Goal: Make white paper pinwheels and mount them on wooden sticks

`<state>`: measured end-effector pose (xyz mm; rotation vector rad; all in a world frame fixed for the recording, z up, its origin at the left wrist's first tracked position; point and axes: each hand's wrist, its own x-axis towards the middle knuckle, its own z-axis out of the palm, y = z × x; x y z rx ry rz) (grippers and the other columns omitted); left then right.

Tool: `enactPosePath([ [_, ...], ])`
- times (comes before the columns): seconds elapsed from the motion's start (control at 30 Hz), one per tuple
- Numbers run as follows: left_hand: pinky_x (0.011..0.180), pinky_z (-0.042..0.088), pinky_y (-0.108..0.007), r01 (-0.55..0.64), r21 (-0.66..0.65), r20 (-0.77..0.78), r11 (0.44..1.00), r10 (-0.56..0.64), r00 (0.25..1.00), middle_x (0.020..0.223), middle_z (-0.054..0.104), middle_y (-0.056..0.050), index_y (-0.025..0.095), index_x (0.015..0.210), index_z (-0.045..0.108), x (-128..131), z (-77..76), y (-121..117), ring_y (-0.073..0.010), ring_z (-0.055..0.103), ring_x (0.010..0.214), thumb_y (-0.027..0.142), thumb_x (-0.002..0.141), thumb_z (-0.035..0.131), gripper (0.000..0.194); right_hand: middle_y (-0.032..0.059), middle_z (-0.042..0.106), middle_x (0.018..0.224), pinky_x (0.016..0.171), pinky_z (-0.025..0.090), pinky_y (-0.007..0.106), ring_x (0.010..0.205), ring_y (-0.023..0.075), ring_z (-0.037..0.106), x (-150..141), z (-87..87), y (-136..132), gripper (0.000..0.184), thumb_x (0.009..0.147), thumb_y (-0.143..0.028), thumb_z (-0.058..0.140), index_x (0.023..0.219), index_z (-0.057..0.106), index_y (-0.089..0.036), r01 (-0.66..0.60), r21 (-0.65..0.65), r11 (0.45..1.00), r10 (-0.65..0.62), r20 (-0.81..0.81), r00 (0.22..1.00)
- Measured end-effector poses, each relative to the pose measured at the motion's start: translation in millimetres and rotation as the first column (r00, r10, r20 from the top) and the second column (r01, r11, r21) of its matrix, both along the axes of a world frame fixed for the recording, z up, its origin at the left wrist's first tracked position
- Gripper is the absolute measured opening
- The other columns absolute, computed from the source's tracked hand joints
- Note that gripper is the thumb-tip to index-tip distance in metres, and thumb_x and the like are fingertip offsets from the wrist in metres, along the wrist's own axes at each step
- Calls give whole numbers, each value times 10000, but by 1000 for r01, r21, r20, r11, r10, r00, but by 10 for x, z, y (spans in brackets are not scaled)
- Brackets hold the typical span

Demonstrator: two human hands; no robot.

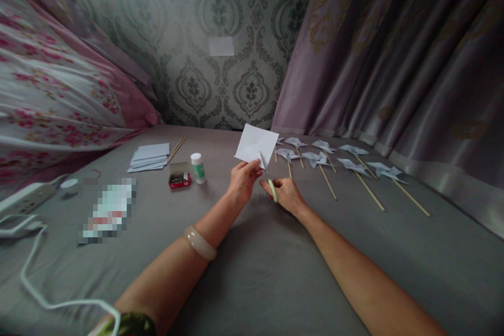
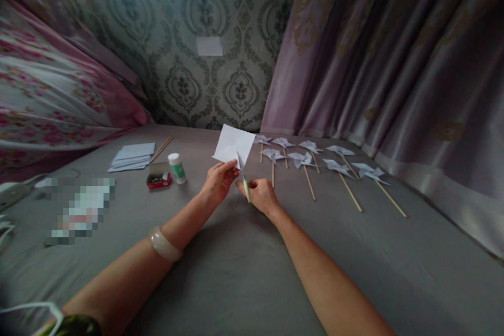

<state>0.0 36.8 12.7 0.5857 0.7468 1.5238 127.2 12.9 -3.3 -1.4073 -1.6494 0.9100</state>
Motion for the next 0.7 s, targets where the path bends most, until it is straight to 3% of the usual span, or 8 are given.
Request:
enactPosePath([
  [0.7,522,439,-197,12,-51,101,999,-7,995,548,623,-2,123,622,590,-9,-10,23,-81,580,501,152,621,749,162,-36,444,406,473,275,241,425,79,360,25,-20,14,459,684,-542,644,447,530,-165,-91,-51,995,85,-103,991],
])
